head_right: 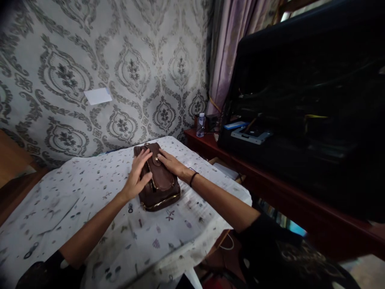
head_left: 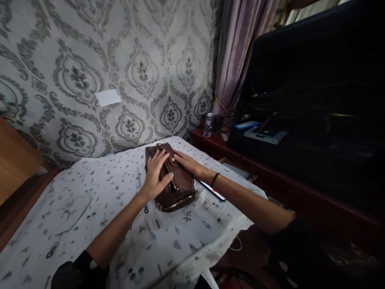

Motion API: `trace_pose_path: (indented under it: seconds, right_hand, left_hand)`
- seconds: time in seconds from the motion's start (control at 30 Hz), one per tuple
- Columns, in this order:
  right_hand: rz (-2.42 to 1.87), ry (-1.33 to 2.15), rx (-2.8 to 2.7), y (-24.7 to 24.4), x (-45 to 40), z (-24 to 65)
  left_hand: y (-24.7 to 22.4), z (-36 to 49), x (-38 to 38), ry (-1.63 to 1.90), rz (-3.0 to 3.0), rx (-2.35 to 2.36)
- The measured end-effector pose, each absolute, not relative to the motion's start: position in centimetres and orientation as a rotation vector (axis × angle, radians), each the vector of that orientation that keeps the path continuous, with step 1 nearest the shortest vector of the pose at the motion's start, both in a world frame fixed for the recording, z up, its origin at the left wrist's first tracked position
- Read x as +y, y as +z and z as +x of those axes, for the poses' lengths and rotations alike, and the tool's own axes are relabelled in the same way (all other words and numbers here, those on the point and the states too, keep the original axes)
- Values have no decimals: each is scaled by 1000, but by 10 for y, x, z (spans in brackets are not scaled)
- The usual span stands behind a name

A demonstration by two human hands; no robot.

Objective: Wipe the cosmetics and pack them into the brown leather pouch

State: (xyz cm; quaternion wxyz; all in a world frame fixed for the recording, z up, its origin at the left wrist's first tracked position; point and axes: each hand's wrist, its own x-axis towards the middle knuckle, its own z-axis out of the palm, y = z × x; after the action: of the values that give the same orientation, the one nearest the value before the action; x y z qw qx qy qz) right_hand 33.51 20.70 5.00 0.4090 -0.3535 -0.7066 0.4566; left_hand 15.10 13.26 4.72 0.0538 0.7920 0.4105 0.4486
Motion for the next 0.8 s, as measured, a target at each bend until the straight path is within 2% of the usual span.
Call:
trace_pose_path:
  seconds: [0.37, 0.8]
  right_hand:
    - [-998, 867, -2052, 47, 207, 332]
    - [-1354, 382, -2296, 69, 157, 323]
  left_hand:
    - [41, 164, 127, 1323, 2492, 1377]
    - [39, 158, 131, 1478, 2135, 1244]
